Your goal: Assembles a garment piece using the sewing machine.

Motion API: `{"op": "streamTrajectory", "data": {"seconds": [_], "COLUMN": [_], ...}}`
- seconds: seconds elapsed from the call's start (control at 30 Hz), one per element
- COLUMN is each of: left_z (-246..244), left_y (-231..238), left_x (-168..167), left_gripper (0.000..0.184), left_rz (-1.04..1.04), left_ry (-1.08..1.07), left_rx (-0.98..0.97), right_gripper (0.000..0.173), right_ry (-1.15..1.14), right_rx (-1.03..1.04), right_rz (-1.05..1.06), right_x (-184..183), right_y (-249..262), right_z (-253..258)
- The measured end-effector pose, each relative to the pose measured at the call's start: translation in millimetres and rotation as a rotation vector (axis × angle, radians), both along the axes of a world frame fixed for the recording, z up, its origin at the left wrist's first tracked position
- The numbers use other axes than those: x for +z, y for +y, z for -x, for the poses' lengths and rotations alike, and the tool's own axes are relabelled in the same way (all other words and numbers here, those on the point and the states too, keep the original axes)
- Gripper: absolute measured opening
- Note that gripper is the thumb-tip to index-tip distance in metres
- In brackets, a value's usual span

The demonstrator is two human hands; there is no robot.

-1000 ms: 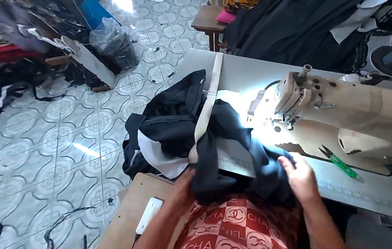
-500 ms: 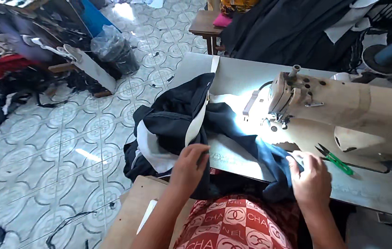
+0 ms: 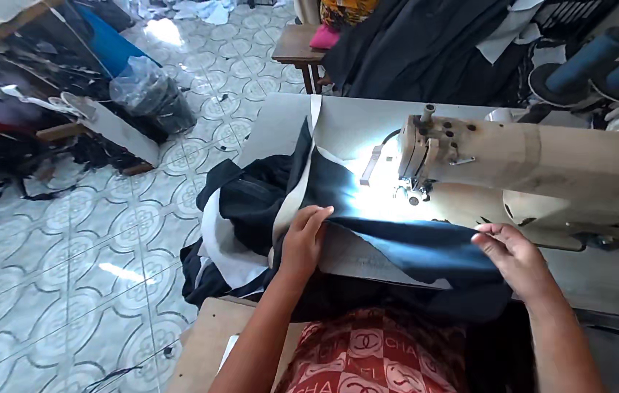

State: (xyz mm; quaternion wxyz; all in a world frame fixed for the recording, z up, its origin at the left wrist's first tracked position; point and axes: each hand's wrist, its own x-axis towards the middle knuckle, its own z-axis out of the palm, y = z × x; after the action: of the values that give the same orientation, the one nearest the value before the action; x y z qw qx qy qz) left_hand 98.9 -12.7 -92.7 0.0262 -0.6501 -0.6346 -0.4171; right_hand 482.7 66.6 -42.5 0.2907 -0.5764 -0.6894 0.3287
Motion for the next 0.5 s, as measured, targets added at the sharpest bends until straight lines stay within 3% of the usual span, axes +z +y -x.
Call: {"op": "streamTrajectory", "data": {"seconds": [0.07,0.13,0.23,0.27,0.33,0.4,0.47,0.5], "left_z": [10,25,44,45,33,2,-42,-65], "left_y": [-10,-20,-32,-33,-28,-19,-10,-6], "left_x": [12,20,37,44,56,61,62,60], "left_gripper": [0.025,0.027,0.031,0.031,0.029,0.025,0.023,0.022], "left_rz": [-0.087,-0.054,0.166,0.226,0.185,0.093,0.138,0.203], "left_ry": [-0.023,-0.012,0.067,0.103,0.132,0.099,0.036,0.016], "left_rx": [-0.023,0.007,0.101,0.118,0.107,-0.016,-0.291,-0.467], "right_gripper": [0.064,0.058,0.051,0.052,0.042,0.043,0.052,0.046], "right_ry": [-0.101,-0.035,0.148,0.1,-0.185,-0.378,-0.41,-0.392], "right_rx": [0.067,0.194,0.464,0.47,0.258,0.137,0.16,0.215], "right_rz": [-0.021,-0.005,0.014,0.005,-0.051,-0.054,-0.119,-0.152], "right_x": [-2,10,16,10,-9,-26,-39,-43], "right_y": [-4,-25,-53,-58,-66,-72,-88,-98], "right_z": [-2,0,0,1,15,38,64,78]}}
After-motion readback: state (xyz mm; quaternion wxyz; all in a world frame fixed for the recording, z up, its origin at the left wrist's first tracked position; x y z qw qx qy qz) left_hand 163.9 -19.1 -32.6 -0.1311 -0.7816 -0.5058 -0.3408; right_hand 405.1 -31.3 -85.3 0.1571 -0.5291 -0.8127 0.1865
